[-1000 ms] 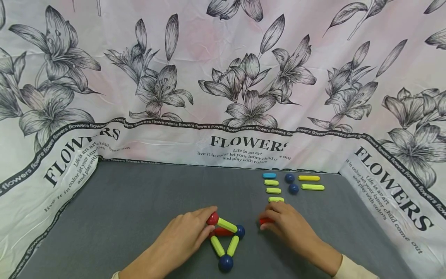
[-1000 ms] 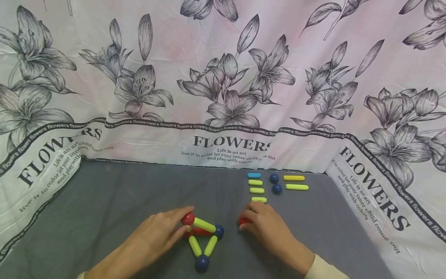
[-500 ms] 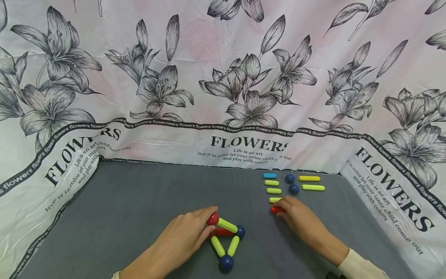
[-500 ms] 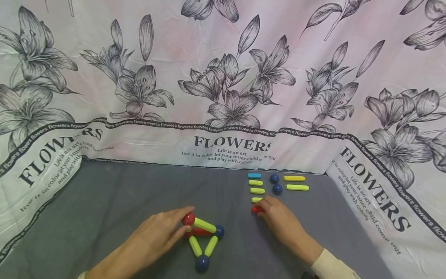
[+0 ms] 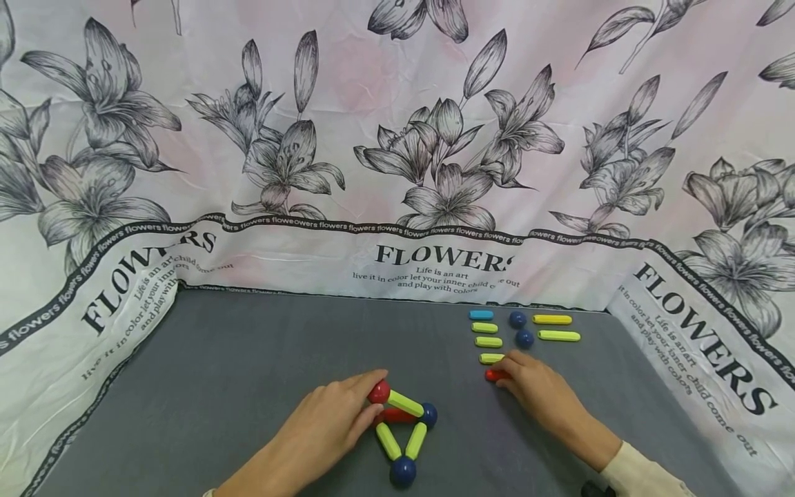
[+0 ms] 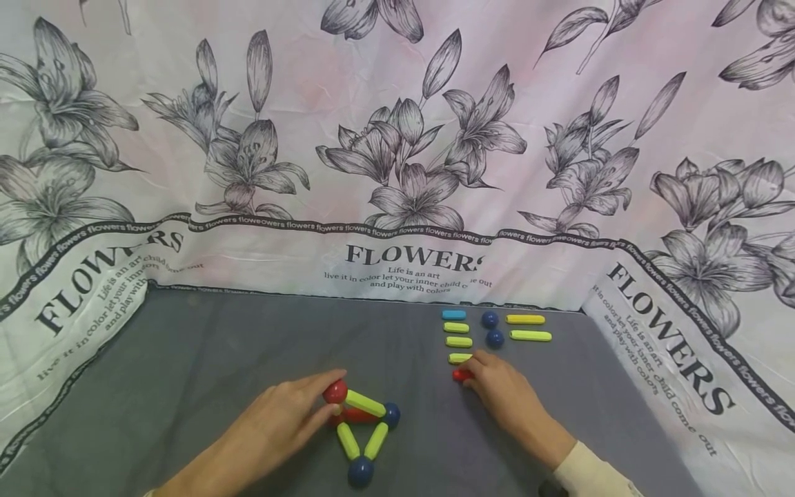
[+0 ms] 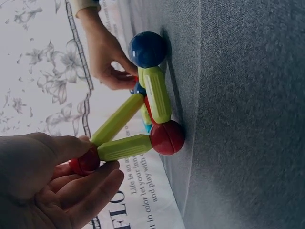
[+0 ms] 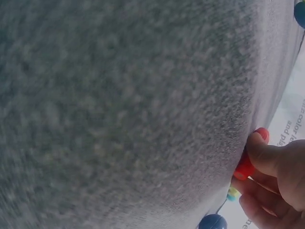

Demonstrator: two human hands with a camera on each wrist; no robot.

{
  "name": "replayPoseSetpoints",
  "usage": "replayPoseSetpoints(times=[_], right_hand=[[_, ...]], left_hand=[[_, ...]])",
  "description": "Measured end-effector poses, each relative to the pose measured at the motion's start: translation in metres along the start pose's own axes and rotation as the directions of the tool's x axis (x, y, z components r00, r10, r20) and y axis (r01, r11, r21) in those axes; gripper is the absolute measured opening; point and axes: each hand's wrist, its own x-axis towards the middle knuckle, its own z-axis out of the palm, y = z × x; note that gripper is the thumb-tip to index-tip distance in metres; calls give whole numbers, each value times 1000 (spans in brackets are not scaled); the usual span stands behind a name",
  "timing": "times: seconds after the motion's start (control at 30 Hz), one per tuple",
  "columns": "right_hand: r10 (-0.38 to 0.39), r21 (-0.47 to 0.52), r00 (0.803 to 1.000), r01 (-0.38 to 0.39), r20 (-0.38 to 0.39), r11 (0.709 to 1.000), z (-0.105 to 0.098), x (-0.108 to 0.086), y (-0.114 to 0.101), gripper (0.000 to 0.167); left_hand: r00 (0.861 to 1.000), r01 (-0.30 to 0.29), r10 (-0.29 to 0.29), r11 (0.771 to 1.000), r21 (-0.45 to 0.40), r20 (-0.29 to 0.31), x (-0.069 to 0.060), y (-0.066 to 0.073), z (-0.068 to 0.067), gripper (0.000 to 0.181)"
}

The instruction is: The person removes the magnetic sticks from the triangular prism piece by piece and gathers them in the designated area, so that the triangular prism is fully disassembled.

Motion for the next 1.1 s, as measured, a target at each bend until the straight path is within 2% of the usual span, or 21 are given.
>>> replayPoseSetpoints(times=[0.1, 0.23, 0.3, 0.4, 0.5, 0.57, 0.67, 0.73, 0.8, 0.9, 1.03, 1.1], right_hand=[[-15, -20, 1000, 15, -6, 1000, -1, 1, 0, 27], [-49, -15, 998, 49, -48, 999, -14, 4, -12, 30], [-55, 30, 995, 58, -79, 998, -25, 7, -26, 30], [-68, 154, 993, 82, -93, 985, -45, 16, -54, 27], [-95, 273, 994, 108, -58, 956, -60, 29, -85, 22], [-124, 362, 992, 127, -31, 924, -65, 39, -104, 21], [-151, 474, 988, 123, 21, 872, -64, 47, -127, 25], [-169, 505, 983, 112, 68, 856, -61, 50, -138, 31], [-180, 510, 977, 99, 113, 855, -58, 52, -146, 36], [-188, 488, 968, 86, 164, 869, -54, 56, -155, 40], [-196, 445, 963, 97, 183, 890, -52, 63, -166, 39], [-192, 404, 967, 111, 165, 908, -52, 66, -171, 39]], left_hand=[[1000, -14, 13, 999, -32, -22, -2, -2, 1, 46], [999, -9, 6, 996, -90, -32, -3, -3, 6, 48], [1000, 8, -12, 991, -131, -29, -3, -5, 10, 49], [999, 31, -39, 973, -229, -30, -3, -9, 16, 52], [997, 53, -71, 947, -317, -43, -2, -16, 22, 48], [994, 63, -88, 942, -328, -59, -1, -22, 25, 38], [992, 95, -119, 933, -346, -48, -1, -30, 32, 23], [991, 110, -132, 925, -364, -36, -1, -33, 37, 19], [989, 126, -148, 911, -393, -28, -2, -33, 41, 23], [982, 160, -188, 899, -407, -31, -1, -31, 46, 27], [967, 226, -255, 890, -396, -19, 0, -28, 52, 29], [961, 242, -275, 890, -387, -30, 1, -27, 53, 30]])
